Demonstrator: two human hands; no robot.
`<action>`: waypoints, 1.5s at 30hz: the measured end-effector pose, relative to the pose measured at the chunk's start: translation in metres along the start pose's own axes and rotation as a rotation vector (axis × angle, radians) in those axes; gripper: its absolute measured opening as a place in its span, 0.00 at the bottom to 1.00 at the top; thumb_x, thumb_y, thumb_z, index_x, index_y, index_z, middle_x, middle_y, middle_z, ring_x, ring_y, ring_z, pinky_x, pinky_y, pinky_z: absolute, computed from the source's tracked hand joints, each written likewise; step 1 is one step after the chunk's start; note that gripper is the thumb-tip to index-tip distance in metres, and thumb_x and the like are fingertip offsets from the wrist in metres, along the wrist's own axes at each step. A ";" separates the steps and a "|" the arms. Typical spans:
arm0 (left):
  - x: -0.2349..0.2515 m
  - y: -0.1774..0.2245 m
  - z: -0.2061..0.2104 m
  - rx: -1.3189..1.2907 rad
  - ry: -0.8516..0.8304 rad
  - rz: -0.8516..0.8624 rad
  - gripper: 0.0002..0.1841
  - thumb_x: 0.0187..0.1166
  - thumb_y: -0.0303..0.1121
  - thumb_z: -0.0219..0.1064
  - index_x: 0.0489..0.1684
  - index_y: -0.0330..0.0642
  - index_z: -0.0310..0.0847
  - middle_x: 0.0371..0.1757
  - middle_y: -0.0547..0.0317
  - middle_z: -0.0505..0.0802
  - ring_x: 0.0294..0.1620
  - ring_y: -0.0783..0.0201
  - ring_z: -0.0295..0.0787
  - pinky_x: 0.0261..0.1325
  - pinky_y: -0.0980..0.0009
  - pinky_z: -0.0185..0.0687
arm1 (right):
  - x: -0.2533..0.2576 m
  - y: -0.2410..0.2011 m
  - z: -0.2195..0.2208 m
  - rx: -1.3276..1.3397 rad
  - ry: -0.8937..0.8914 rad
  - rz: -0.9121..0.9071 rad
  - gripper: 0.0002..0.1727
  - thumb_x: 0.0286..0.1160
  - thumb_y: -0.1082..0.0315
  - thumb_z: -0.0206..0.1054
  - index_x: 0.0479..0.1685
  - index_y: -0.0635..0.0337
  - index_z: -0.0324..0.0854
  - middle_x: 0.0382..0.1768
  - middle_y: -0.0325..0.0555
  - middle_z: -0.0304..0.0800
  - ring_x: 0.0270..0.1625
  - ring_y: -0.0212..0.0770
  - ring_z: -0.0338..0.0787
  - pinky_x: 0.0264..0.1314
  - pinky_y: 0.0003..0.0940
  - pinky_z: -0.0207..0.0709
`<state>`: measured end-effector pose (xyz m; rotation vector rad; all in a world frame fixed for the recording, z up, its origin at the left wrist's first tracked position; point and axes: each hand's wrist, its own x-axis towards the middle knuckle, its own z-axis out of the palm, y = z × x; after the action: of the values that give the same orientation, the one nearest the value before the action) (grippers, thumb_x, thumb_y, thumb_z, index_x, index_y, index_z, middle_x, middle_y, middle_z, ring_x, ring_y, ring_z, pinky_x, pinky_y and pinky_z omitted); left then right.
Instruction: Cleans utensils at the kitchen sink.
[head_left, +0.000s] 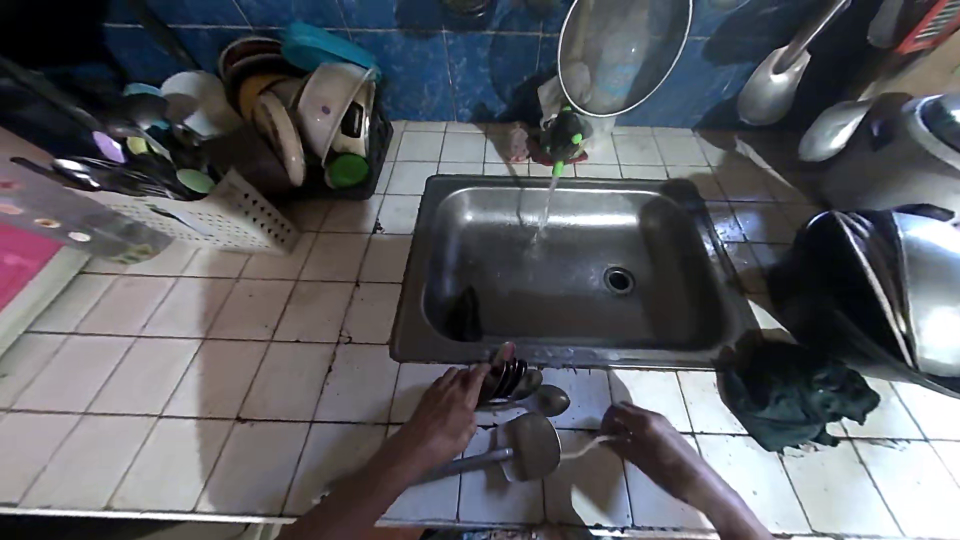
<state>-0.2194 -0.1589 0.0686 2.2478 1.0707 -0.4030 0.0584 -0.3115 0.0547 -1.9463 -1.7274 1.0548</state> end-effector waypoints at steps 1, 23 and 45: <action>0.002 -0.001 0.001 -0.001 0.020 0.006 0.39 0.76 0.27 0.68 0.91 0.38 0.56 0.80 0.36 0.77 0.83 0.38 0.70 0.83 0.47 0.66 | 0.004 0.006 -0.010 0.101 0.047 -0.002 0.10 0.72 0.72 0.73 0.46 0.70 0.87 0.44 0.58 0.91 0.46 0.50 0.92 0.53 0.48 0.86; 0.108 -0.035 -0.071 -1.076 0.251 -0.010 0.26 0.90 0.34 0.58 0.84 0.36 0.60 0.46 0.51 0.89 0.37 0.65 0.88 0.44 0.67 0.86 | 0.353 -0.032 -0.126 0.203 0.292 -0.027 0.18 0.79 0.71 0.70 0.62 0.73 0.82 0.52 0.62 0.91 0.50 0.48 0.92 0.62 0.44 0.83; 0.233 0.024 -0.078 -1.540 0.193 0.162 0.22 0.91 0.33 0.56 0.80 0.37 0.59 0.45 0.54 0.88 0.35 0.66 0.89 0.40 0.70 0.89 | 0.349 -0.031 -0.094 0.694 0.647 -0.139 0.14 0.90 0.70 0.54 0.56 0.74 0.78 0.29 0.46 0.84 0.29 0.33 0.85 0.37 0.32 0.83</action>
<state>-0.0537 0.0179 0.0206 0.9388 0.7717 0.5798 0.0993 0.0480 0.0327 -1.4569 -0.9511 0.7154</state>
